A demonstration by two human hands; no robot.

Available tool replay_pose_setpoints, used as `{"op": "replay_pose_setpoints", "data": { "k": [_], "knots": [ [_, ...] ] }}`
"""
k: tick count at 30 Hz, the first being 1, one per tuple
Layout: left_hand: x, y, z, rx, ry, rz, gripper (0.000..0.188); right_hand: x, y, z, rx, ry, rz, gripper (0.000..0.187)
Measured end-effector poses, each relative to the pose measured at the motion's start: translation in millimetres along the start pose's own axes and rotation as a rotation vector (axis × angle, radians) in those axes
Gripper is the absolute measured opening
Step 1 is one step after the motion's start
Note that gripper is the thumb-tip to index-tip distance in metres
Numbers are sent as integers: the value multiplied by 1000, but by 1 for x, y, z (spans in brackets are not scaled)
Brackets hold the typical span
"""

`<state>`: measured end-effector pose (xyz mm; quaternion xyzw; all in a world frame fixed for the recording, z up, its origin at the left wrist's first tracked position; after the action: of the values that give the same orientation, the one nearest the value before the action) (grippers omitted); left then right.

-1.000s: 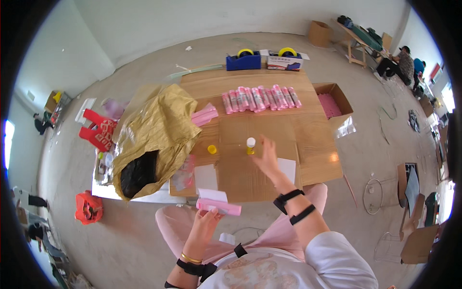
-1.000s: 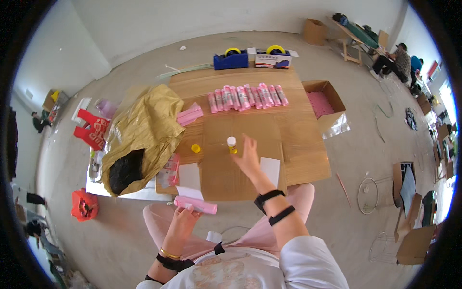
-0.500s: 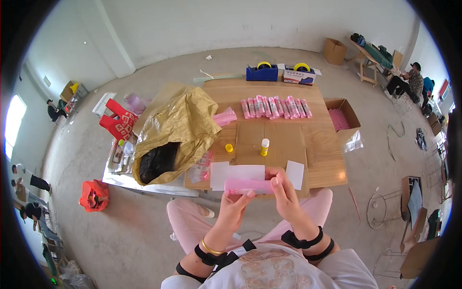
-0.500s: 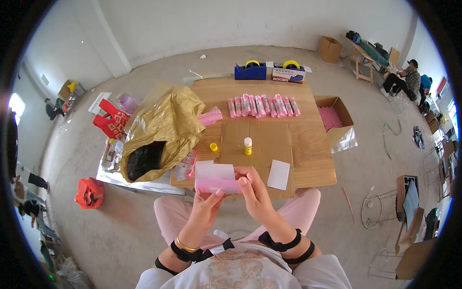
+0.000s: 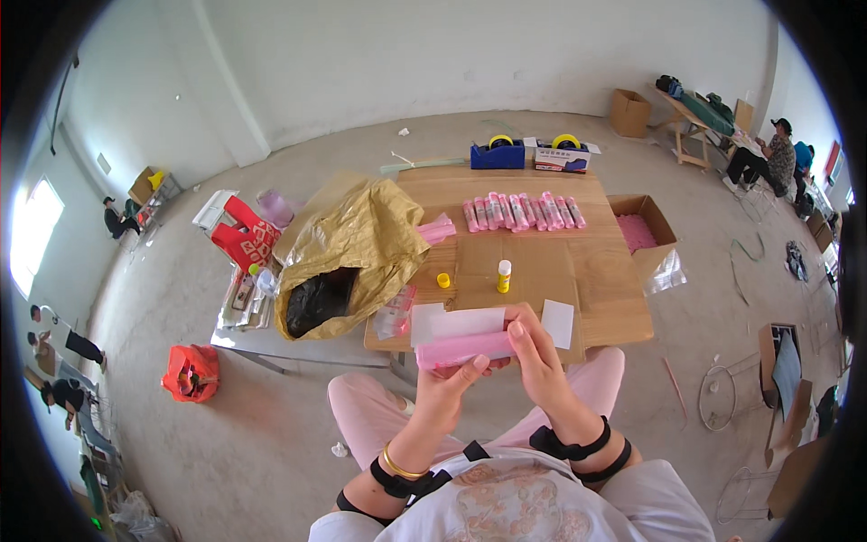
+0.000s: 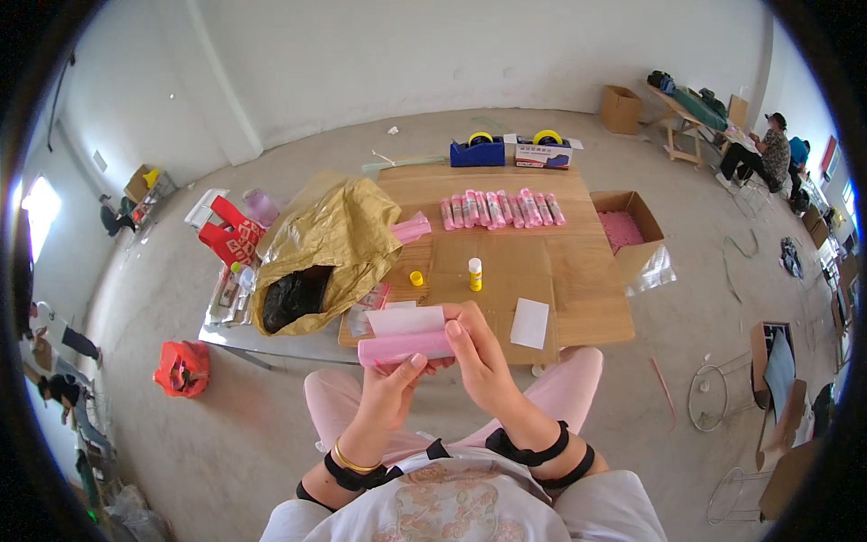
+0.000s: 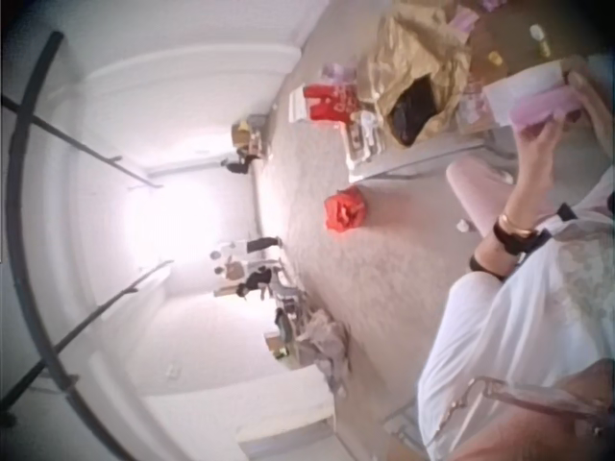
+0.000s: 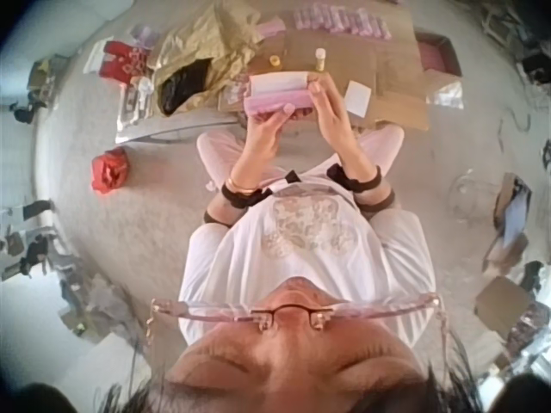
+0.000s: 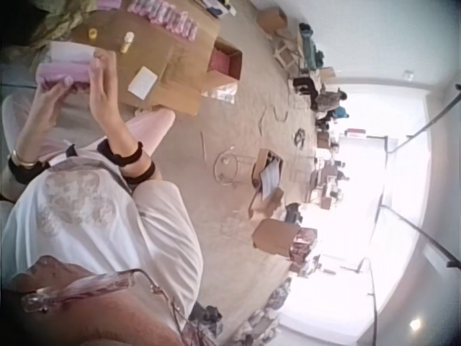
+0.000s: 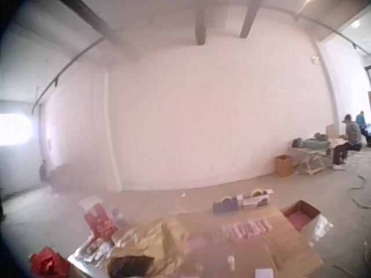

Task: Applying adhesive labels or wrap around small cylindrical pink plastic containers.

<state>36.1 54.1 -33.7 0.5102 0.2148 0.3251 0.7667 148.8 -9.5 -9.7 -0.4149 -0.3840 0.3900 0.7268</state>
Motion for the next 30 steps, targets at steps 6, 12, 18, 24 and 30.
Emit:
{"op": "replay_pose_setpoints", "data": {
  "k": [6, 12, 18, 24, 30],
  "knots": [
    [-8, 10, 2, -129, 46, -13, 28, -2, -15, -1, 131, -110, -2, 35],
    [-6, 5, 2, -200, 65, -8, 22, -10, -24, 15, -38, -207, -168, 35],
    [-12, 13, 2, -88, -18, -37, 24, -17, -17, -2, 142, -78, 83, 27],
    [-17, 44, -5, 199, -41, 47, 29, -19, -26, -2, 106, -40, 23, 26],
    [-20, 49, 6, 312, -118, 135, 20, -20, -18, -6, 184, -113, 127, 29]
  ]
}}
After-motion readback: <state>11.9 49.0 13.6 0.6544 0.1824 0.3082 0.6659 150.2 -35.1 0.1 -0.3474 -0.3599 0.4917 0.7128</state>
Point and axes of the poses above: each hand's wrist, its own x-axis towards the middle knuckle, its own z-axis out of the palm, y = z × x, the point moved 5 cm from there along x, towards the middle knuckle, and after that the axes turned 9 degrees about x, right-handed, at the moved point
